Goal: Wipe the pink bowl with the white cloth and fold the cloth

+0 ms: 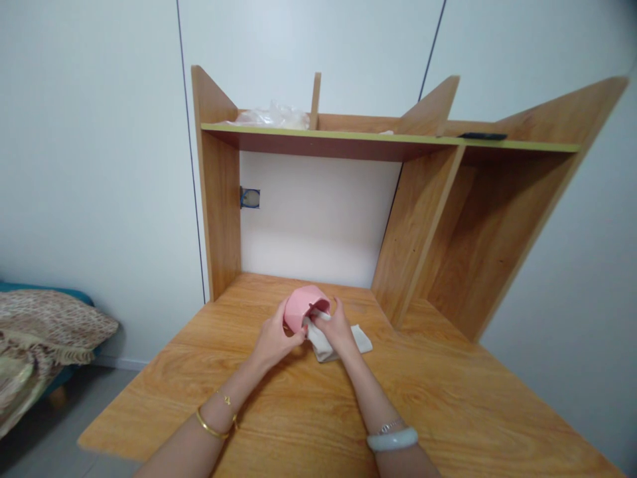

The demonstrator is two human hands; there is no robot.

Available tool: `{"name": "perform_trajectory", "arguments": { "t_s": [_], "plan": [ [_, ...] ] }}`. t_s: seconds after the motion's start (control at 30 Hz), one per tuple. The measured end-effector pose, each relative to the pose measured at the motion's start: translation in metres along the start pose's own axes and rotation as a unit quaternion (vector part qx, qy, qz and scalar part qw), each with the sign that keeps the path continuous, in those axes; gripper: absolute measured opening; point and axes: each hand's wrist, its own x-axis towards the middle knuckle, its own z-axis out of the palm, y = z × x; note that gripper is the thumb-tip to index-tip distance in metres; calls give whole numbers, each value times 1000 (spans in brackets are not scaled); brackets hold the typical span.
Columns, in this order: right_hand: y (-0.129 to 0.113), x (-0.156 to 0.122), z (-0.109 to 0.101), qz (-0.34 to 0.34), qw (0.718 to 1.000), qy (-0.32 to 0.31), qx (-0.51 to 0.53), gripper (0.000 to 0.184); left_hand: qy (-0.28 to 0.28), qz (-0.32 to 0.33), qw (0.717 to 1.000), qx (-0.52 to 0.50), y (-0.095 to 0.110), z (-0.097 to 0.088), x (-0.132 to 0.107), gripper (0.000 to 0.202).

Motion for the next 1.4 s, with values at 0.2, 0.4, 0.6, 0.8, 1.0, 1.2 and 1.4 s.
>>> {"name": "perform_trajectory", "arguments": {
  "t_s": [0.2,0.4,0.6,0.8,1.0,1.2,1.4],
  "plan": [
    [-21,-6,-24,-45,976,-31,-210,79,-40,-21,976,215,13,-18,5,63],
    [-16,-9,-18,-75,987,-36,-137,71,-37,-41,986,155,2,-22,7,62],
    [-8,-3,-6,-27,995,62,73,54,-55,1,982,-179,-5,4,3,79],
    [0,-5,8,23,986,-8,167,51,-5,38,981,-190,0,12,0,65],
    [-2,-4,3,31,999,-2,16,75,29,13,995,-99,-3,2,5,61],
    [-23,-10,-21,-44,980,-66,-183,77,-26,-10,993,114,13,-21,7,54],
    [-32,-20,-21,-107,950,-116,-270,71,-70,-13,984,164,17,-34,7,45]
  ]
}}
